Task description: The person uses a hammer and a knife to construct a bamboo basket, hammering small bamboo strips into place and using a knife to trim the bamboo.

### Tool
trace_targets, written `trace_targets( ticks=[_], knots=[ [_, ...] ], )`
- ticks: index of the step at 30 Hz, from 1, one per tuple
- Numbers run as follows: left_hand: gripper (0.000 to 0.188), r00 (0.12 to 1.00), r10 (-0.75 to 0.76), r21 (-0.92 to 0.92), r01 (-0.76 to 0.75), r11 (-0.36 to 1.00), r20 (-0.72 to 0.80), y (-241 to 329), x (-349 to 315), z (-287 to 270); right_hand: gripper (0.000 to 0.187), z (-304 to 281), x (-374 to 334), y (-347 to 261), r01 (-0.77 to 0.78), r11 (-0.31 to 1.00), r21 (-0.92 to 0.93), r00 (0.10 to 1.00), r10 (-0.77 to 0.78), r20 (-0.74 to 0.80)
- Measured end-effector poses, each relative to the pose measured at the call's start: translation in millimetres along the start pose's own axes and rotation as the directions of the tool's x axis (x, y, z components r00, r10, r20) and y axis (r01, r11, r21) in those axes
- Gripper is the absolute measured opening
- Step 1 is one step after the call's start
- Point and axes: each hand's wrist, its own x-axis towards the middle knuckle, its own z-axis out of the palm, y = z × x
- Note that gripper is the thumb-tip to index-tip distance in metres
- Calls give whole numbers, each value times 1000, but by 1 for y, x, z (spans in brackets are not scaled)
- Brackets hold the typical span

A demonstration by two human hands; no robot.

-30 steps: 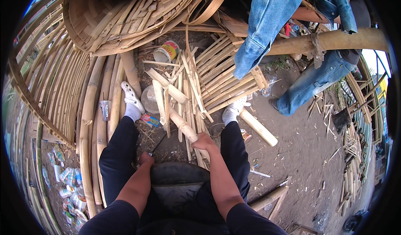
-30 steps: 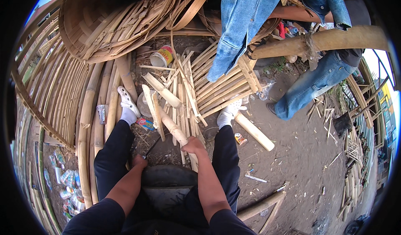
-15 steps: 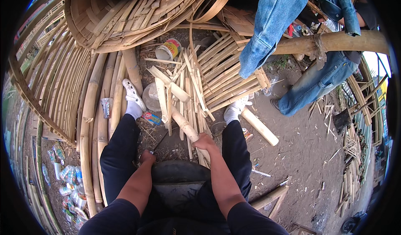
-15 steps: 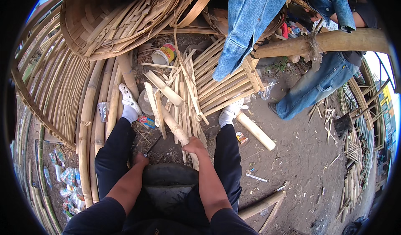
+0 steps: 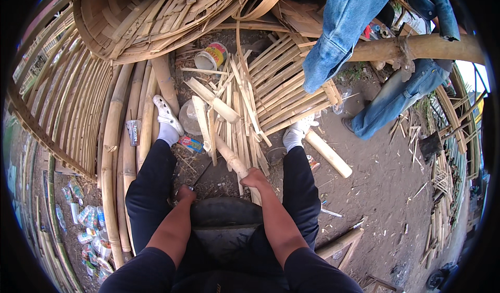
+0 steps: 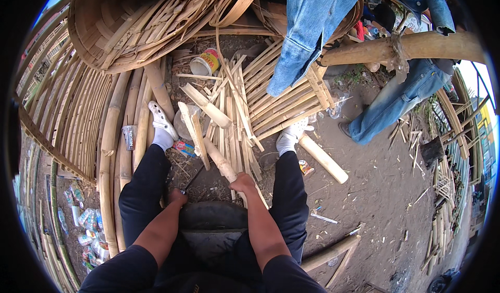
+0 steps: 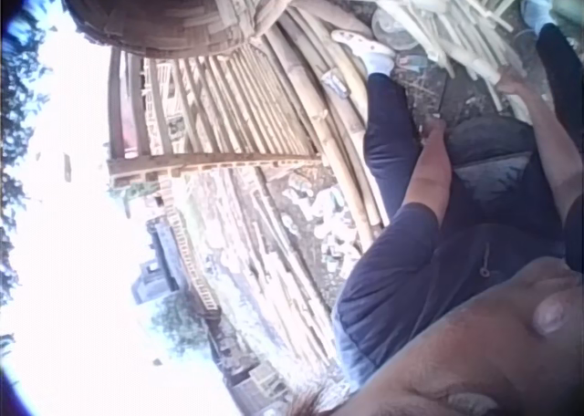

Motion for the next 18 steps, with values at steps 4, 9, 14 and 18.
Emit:
trace_targets(
  ticks=[4, 9, 14, 18],
  knots=[
    [40, 1000, 15, 6, -15, 1000, 13, 6, -8, -5, 64, 11, 7, 4, 12, 1000, -18, 1000, -12, -10],
    [42, 999, 34, 9, -34, 999, -10, 0, 0, 0, 66, 19, 15, 4, -5, 1000, -23, 1000, 5, 15],
    [42, 1000, 28, 6, -28, 1000, -5, 0, 1, 1, 65, 26, 19, 8, -37, 998, -48, 999, 38, 16],
    [41, 1000, 26, 6, -26, 1000, 17, 5, -5, -4, 65, 28, 19, 12, -36, 999, -37, 999, 37, 8]
  ],
)
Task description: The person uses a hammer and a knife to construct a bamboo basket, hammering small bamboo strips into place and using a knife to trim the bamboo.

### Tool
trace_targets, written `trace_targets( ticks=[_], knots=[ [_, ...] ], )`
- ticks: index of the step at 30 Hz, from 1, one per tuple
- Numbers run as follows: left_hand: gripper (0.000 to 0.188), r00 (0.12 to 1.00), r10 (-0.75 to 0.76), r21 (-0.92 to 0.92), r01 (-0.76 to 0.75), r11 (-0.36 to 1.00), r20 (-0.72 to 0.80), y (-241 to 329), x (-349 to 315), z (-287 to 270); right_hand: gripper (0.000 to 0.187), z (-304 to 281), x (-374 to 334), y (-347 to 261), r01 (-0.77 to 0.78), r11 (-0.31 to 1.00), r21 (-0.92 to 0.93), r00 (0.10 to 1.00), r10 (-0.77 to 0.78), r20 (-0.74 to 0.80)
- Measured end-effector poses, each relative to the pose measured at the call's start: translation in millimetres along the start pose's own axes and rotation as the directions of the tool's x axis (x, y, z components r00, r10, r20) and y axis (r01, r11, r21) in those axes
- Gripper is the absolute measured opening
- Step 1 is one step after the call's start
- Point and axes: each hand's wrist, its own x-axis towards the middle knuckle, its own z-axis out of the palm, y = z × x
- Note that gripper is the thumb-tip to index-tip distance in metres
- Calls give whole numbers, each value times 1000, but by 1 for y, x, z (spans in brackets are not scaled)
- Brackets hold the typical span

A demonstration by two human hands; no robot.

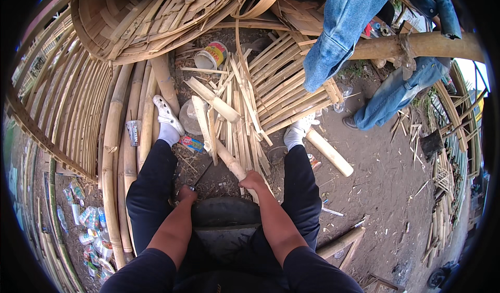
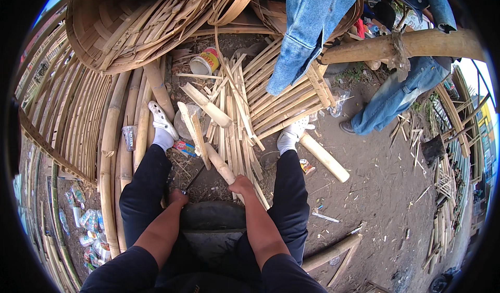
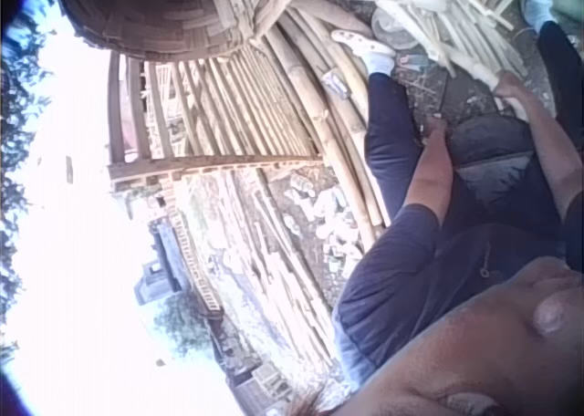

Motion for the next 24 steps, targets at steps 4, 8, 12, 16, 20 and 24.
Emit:
trace_targets(
  ticks=[4, 8, 12, 16, 20, 24],
  knots=[
    [42, 1000, -2, -3, 2, 1000, 23, 4, -6, -9, 64, -2, -3, -3, 10, 1000, -22, 998, -12, -62],
    [39, 998, -24, 31, 22, 999, 61, 6, -10, -15, 56, -26, -11, -11, 46, 998, -31, 991, -50, -126],
    [36, 993, -53, -1, 54, 999, 102, 1, -2, -11, 44, -70, -39, -43, 226, 970, 91, 875, -161, -457],
    [36, 999, -33, 17, 33, 999, 40, 7, -15, -16, 42, -61, -37, -52, 479, 831, 284, 688, -155, -709],
    [37, 996, 8, 25, -10, 1000, 86, 10, -15, -14, 45, 0, -7, -6, 72, 997, 34, 918, -52, -394],
    [36, 996, 47, 80, -53, 995, 73, 3, -7, -14, 43, 7, -3, 2, -31, 999, -13, 973, 27, -228]
  ],
)
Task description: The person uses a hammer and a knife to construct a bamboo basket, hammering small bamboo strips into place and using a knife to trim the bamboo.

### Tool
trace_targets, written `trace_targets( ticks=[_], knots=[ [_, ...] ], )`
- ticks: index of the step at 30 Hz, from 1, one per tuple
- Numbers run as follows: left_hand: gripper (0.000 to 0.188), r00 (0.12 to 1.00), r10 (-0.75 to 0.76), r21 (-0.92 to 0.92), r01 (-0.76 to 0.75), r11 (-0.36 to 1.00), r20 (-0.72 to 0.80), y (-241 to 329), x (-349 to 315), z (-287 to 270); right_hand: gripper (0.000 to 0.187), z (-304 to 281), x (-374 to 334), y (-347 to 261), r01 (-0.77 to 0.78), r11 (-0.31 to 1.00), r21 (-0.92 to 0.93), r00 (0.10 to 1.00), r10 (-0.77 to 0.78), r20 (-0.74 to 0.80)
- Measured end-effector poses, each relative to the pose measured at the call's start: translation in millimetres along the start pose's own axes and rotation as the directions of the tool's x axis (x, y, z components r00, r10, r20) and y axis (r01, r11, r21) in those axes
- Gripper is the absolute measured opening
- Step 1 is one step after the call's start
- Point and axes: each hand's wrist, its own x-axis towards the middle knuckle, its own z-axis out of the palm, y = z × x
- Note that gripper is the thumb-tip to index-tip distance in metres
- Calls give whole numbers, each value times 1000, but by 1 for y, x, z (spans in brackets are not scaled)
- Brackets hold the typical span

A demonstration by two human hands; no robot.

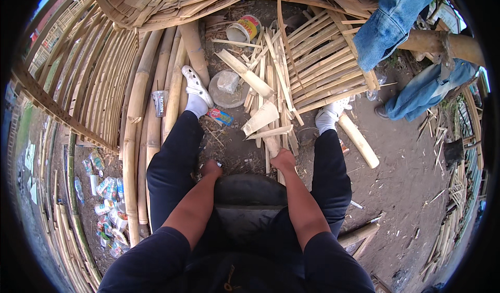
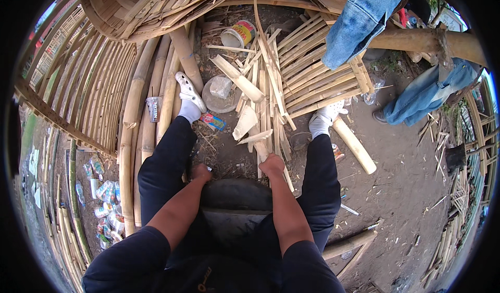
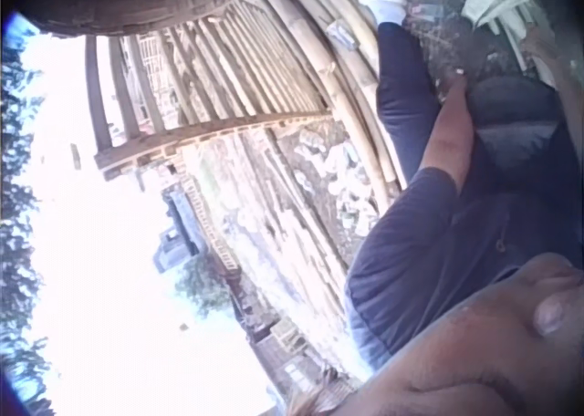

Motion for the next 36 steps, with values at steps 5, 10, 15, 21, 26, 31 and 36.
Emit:
trace_targets(
  ticks=[5, 10, 15, 21, 26, 31, 36],
  knots=[
    [35, 998, -16, -36, 14, 999, -55, 4, -7, 6, 43, -66, -8, -34, 87, 988, 128, 978, -60, -198],
    [39, 999, -23, -149, 16, 989, -48, 20, -16, -20, 43, -101, -11, -41, 245, 942, 228, 928, -160, -336],
    [42, 998, -34, -162, 25, 986, -56, 30, -27, -34, 41, -69, 0, -24, 146, 981, 128, 976, -121, -182],
    [47, 998, -51, -128, 47, 991, -24, 33, -30, -43, 44, -17, 11, -12, 70, 997, -45, 997, -68, 38],
    [49, 999, -39, -119, 37, 992, -19, 28, -24, -36, 47, -16, 10, -15, 107, 989, -100, 992, -99, 84],
    [48, 998, -53, -123, 49, 991, -23, 27, -23, -34, 42, -77, 2, -48, 242, 967, 84, 951, -219, -220],
    [47, 997, -77, -132, 78, 988, 15, 26, -23, -38, 36, -93, -4, -74, 475, 778, 410, 807, -200, -556]
  ],
)
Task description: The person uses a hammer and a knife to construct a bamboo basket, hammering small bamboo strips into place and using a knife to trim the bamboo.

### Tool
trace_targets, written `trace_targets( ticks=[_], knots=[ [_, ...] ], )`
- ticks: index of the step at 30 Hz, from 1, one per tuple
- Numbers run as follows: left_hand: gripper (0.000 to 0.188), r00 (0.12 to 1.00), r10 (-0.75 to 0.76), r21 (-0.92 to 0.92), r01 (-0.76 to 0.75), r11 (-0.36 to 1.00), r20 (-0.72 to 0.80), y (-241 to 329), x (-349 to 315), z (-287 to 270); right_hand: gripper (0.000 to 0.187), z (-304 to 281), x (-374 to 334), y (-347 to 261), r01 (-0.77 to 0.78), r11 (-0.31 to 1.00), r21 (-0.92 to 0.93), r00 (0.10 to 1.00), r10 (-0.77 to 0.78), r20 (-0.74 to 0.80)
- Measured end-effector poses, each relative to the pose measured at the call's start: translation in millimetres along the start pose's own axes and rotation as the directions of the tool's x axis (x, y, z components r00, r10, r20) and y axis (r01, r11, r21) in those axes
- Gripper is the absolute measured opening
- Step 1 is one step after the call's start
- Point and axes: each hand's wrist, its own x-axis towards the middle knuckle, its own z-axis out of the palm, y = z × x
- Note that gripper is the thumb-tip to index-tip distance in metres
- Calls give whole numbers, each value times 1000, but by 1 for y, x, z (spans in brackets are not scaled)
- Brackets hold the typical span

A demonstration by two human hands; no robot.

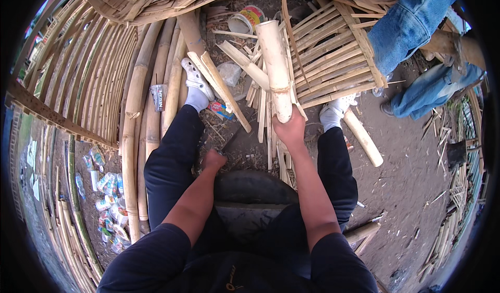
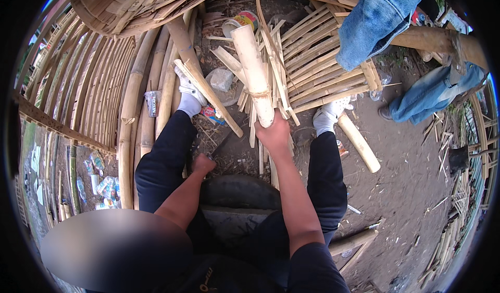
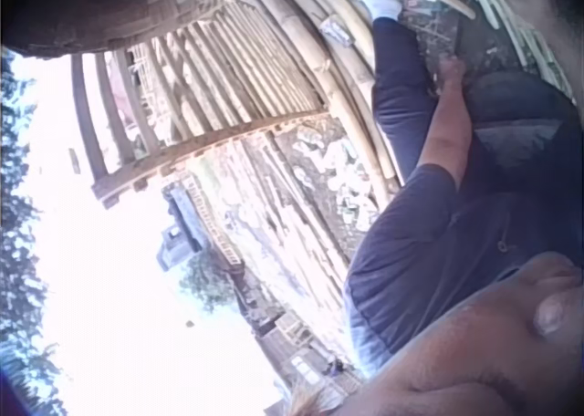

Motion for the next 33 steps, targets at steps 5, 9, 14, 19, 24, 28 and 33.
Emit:
trace_targets(
  ticks=[5, 9, 14, 19, 24, 28, 33],
  knots=[
    [46, 998, 57, 53, -58, 997, 16, 15, -11, -3, 50, 18, -45, 112, -74, 730, -679, 765, 478, 431],
    [45, 997, 71, 182, -71, 981, 9, -21, 18, 14, 45, 46, -57, 136, -21, 800, -600, 781, 388, 490],
    [45, 994, 48, 164, -64, 984, 99, -9, 23, 22, 32, 47, -53, 184, 11, 929, -369, 863, 178, 474],
    [44, 999, 5, 156, -13, 988, 46, -20, 18, 19, 35, 33, -14, 184, 107, 868, -485, 931, 83, 355],
    [32, 994, 88, 104, -94, 990, 65, -15, 17, 19, 42, -27, 111, 247, 58, 449, -892, 988, -155, -14],
    [21, 937, 158, -71, -143, 987, 311, 35, 18, 21, 41, -113, 161, 288, -225, 259, -939, 904, -304, -300],
    [23, 936, 14, -115, 28, 993, 351, -31, 37, 12, 69, 1, -11, 150, 166, 981, -99, 950, -132, 283]
  ],
)
